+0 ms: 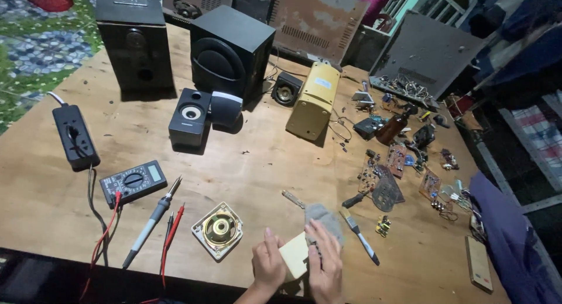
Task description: The person is disassembling a small electronic device, cleaning it with a cloth, and testing the internal components using a multimeter and a soldering iron.
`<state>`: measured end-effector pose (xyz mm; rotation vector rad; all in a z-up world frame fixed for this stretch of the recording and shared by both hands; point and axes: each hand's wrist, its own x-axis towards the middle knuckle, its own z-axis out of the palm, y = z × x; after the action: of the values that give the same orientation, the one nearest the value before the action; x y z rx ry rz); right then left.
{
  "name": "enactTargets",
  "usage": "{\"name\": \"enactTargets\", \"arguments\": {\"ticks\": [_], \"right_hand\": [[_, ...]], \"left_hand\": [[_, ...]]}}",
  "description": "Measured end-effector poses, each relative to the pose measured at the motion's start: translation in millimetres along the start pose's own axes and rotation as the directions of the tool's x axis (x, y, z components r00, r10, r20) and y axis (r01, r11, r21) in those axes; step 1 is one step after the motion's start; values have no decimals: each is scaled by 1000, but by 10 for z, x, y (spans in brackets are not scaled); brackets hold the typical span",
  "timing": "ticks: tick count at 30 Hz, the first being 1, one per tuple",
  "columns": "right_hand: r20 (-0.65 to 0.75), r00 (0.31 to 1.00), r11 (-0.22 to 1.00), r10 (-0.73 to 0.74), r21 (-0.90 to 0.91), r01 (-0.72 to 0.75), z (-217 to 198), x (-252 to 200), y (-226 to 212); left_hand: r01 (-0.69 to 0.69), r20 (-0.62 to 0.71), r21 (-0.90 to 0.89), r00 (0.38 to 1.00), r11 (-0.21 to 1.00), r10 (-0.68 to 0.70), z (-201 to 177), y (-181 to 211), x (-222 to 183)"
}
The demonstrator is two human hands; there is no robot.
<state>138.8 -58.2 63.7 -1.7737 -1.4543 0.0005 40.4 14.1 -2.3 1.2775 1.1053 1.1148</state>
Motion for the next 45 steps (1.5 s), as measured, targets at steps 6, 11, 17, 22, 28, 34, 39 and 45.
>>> {"name": "enactTargets", "arguments": {"ticks": [6, 11, 17, 22, 28, 34, 39, 45], "right_hand": [[-160, 938, 949, -308, -127, 290, 224, -401, -107], [-67, 972, 971, -225, -104, 217, -164, -205, 376], [-292, 927, 942, 236, -165, -292, -522, -64, 679], [-230, 955, 975, 186, -80, -209, -449, -21, -47], [305, 941, 989, -146, 60, 134, -187, -6, -245], [184, 977, 978, -110, 194, 73, -90, 313, -223], [131, 980, 971, -147, 207, 118, 77, 640, -88], [149, 978, 920, -143, 385, 76, 463, 1127, -11]], "left_hand": [[220, -50, 112, 975, 969, -216, -53, -43, 51], [67, -21, 128, 998, 990, -65, -49, -22, -26], [-139, -57, 2, 989, 990, 139, -133, 162, -25], [-154, -89, 59, 983, 986, 158, -130, 213, 6], [-308, -88, 66, 946, 949, 313, -209, 294, 14], [-547, -26, 153, 831, 823, 556, -510, 252, 137], [-543, 19, 545, 770, 639, 638, -840, 404, 124], [-277, 13, 797, 897, 537, 442, -1255, 438, 210]]}}
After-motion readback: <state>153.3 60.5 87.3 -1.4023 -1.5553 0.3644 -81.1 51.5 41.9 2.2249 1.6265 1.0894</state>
